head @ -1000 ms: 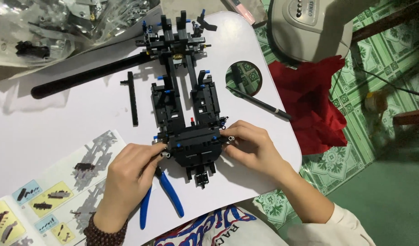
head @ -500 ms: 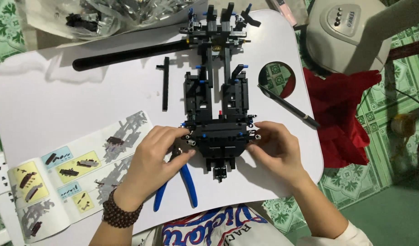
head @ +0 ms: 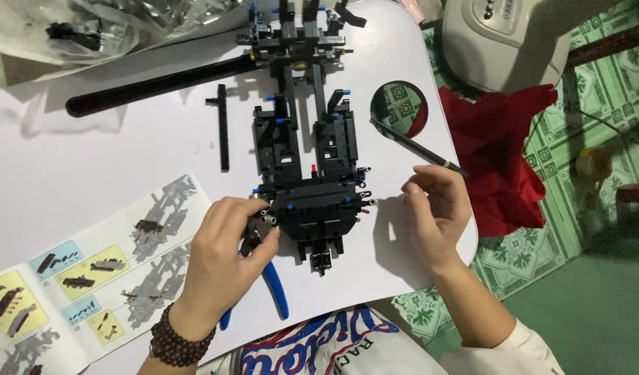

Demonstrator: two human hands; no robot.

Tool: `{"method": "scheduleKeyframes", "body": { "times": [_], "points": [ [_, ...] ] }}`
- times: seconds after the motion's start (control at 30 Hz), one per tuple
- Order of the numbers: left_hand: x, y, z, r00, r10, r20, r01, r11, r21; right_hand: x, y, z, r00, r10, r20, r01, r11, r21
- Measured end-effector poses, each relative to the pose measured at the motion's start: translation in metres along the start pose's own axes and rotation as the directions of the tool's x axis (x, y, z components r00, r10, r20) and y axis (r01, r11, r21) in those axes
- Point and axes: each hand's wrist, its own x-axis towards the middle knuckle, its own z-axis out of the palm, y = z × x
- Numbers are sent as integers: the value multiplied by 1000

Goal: The person assembles a black plastic toy helicopter by connecting multiple small parts and beams. They follow an instruction manual, use pliers to secure pieces, and attach a long black beam to the structure.

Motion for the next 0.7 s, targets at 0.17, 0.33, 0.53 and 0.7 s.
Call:
{"method": "scheduleKeyframes", "body": {
  "times": [0.17,0.33,0.53,0.7],
  "points": [
    [0,3,3,997,-80,2,79,995,-58,1,-2,2,999,-42,22,43,998,-54],
    [0,6,4,994,-105,-29,104,993,-49,3,-4,3,994,-38,99,41,999,-27],
    [0,5,5,992,-120,-29,119,992,-35,8,-12,4,970,-49,240,63,997,-50],
    [0,2,5,995,-99,-24,99,995,-23,11,-19,6,944,-51,327,88,991,-99]
  ]
}}
